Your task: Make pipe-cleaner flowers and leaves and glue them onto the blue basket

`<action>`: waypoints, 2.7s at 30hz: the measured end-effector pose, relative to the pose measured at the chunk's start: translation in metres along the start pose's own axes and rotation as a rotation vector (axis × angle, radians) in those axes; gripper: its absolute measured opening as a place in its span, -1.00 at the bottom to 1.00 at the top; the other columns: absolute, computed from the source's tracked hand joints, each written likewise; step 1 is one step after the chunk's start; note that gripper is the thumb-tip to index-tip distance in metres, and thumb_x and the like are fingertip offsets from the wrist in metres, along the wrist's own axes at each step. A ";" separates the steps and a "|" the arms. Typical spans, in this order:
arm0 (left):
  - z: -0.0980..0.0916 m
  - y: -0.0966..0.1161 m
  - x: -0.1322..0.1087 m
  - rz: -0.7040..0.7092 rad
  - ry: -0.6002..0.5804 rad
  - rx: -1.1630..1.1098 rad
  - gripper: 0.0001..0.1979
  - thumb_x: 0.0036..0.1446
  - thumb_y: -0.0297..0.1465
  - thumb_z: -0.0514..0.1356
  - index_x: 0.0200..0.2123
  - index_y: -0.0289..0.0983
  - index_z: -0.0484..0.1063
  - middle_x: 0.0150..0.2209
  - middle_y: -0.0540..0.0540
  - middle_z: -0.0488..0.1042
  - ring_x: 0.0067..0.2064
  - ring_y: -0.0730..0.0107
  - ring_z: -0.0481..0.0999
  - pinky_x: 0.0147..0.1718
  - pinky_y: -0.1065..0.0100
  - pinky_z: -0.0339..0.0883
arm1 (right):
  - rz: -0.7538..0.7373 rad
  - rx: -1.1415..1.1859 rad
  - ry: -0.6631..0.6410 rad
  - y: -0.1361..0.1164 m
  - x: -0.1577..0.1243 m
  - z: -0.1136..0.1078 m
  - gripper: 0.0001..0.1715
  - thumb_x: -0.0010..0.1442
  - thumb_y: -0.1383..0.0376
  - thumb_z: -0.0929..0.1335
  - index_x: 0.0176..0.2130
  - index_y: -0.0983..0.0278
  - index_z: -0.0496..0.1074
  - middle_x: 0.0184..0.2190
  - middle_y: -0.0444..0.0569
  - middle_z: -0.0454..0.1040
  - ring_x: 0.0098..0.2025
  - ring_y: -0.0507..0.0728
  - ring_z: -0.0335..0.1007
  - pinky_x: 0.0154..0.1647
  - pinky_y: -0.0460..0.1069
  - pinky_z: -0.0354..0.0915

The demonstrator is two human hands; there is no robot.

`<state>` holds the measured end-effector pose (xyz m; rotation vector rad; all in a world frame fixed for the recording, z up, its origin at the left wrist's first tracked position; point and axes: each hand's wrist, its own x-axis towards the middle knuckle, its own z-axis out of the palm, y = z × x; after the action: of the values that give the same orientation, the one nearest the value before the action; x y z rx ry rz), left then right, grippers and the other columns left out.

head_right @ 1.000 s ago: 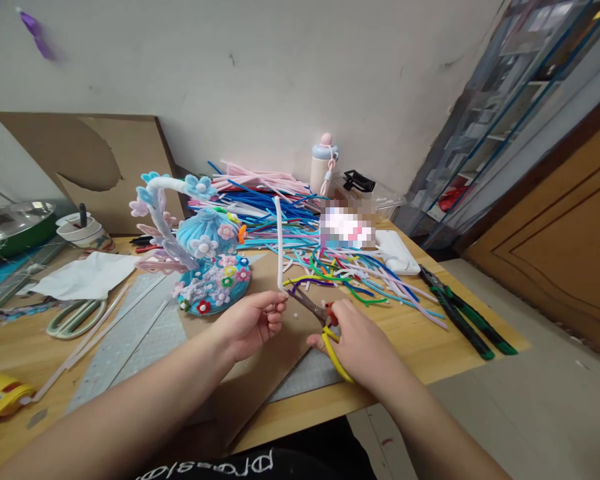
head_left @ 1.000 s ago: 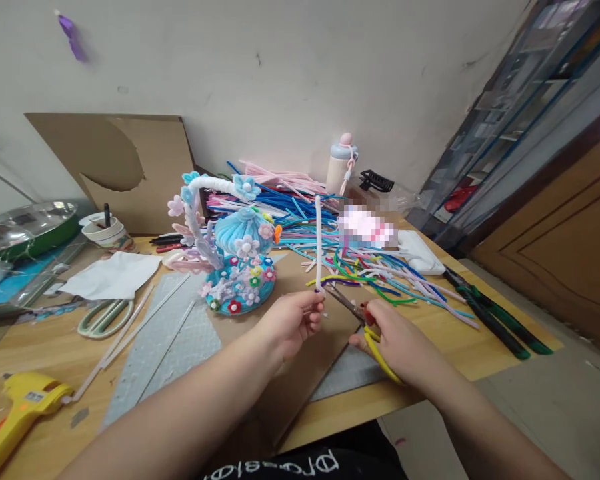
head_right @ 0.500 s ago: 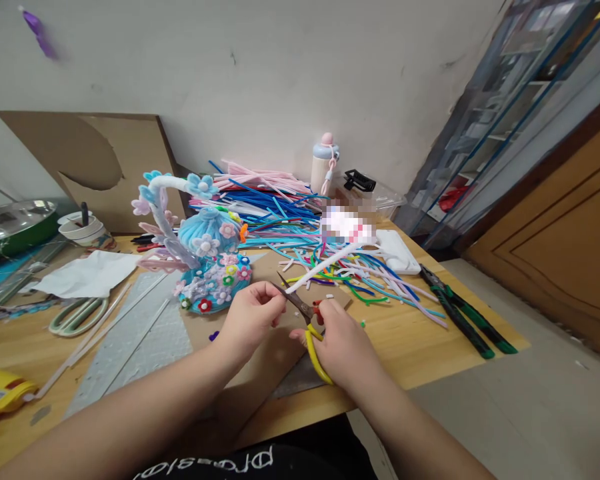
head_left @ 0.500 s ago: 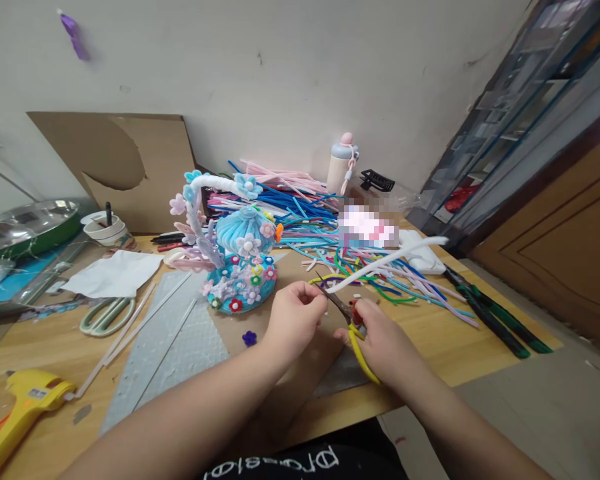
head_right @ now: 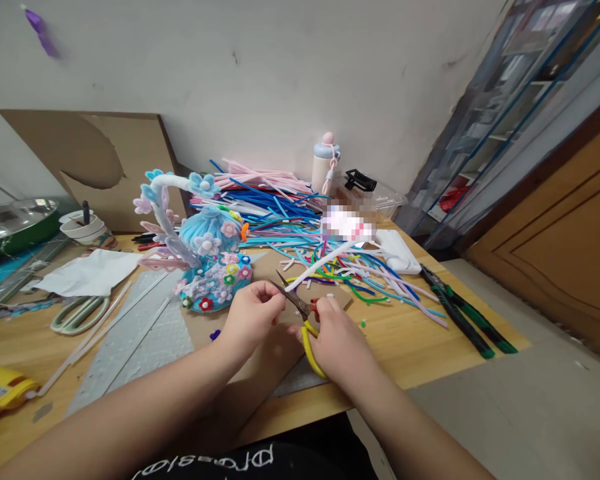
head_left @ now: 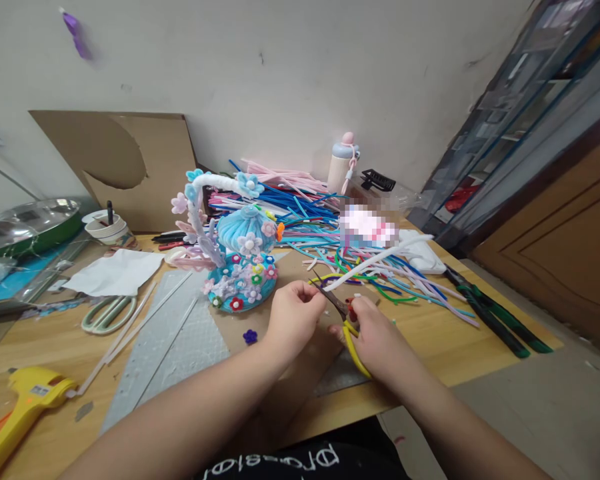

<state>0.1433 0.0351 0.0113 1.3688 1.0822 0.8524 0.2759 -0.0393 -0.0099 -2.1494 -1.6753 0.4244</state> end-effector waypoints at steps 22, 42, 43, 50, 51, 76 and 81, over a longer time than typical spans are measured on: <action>0.002 -0.020 0.030 -0.133 0.002 -0.067 -0.80 -0.13 -0.34 0.21 -0.66 -0.27 0.29 -0.75 0.08 0.27 -0.71 0.55 0.20 -0.69 0.47 0.06 | 0.047 -0.242 -0.173 0.002 0.029 -0.009 -0.40 0.21 -0.13 0.15 -0.38 0.26 0.45 -0.38 0.11 0.54 -0.31 0.24 0.47 -0.46 -0.03 0.08; -0.188 -0.014 -0.088 -0.107 -0.251 0.668 -0.84 0.03 -0.37 0.10 -0.56 -0.24 0.31 -0.60 0.04 0.32 -0.52 0.41 0.32 -0.51 0.41 0.15 | -0.276 -0.093 -0.124 -0.042 0.019 -0.005 -0.69 0.20 0.13 0.29 -0.18 0.27 0.44 -0.24 -0.01 0.47 -0.28 0.11 0.38 -0.28 -0.04 0.21; -0.195 -0.015 -0.091 -0.064 -0.251 0.887 -0.83 0.03 -0.41 0.07 -0.59 -0.24 0.29 -0.59 0.03 0.33 -0.51 0.39 0.32 -0.51 0.40 0.13 | -0.303 -0.093 -0.151 -0.051 0.017 -0.004 -0.70 0.20 0.13 0.29 -0.19 0.27 0.44 -0.25 -0.02 0.48 -0.29 0.11 0.38 -0.29 -0.04 0.20; -0.196 -0.021 -0.100 0.073 -0.368 1.519 -0.77 0.00 -0.61 -0.03 -0.48 -0.26 0.37 -0.44 -0.13 0.46 -0.43 0.22 0.45 -0.44 0.29 0.21 | -0.458 -0.128 -0.199 -0.103 0.018 0.012 -0.73 0.21 0.10 0.28 -0.27 0.22 0.45 -0.33 -0.06 0.49 -0.32 0.11 0.39 -0.37 -0.05 0.14; -0.198 -0.023 -0.100 0.070 -0.361 1.485 -0.77 0.04 -0.59 -0.04 -0.47 -0.27 0.36 -0.43 -0.13 0.45 -0.41 0.22 0.45 -0.43 0.29 0.22 | -0.447 -0.117 -0.195 -0.104 0.019 0.016 -0.73 0.21 0.11 0.28 -0.27 0.22 0.45 -0.33 -0.06 0.49 -0.31 0.11 0.39 -0.37 -0.05 0.13; -0.214 -0.050 -0.101 0.081 -0.225 1.250 -0.84 0.03 -0.56 -0.03 -0.52 -0.26 0.23 -0.44 -0.05 0.36 -0.39 0.33 0.39 -0.41 0.34 0.20 | -0.324 0.101 -0.293 -0.082 0.040 0.044 -0.77 0.20 0.20 0.27 -0.31 0.21 0.49 -0.37 -0.08 0.52 -0.38 0.08 0.38 -0.38 -0.06 0.18; -0.212 -0.053 -0.098 0.160 -0.249 1.296 -0.82 0.00 -0.61 -0.04 -0.54 -0.25 0.21 -0.46 -0.06 0.35 -0.40 0.33 0.38 -0.42 0.34 0.21 | -0.322 0.098 -0.293 -0.083 0.040 0.045 -0.77 0.19 0.21 0.27 -0.31 0.21 0.49 -0.38 -0.09 0.52 -0.38 0.08 0.38 -0.38 -0.06 0.18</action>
<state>-0.0941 0.0079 -0.0104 2.5511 1.3771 -0.0489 0.1945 0.0225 -0.0106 -1.7692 -2.0682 0.7342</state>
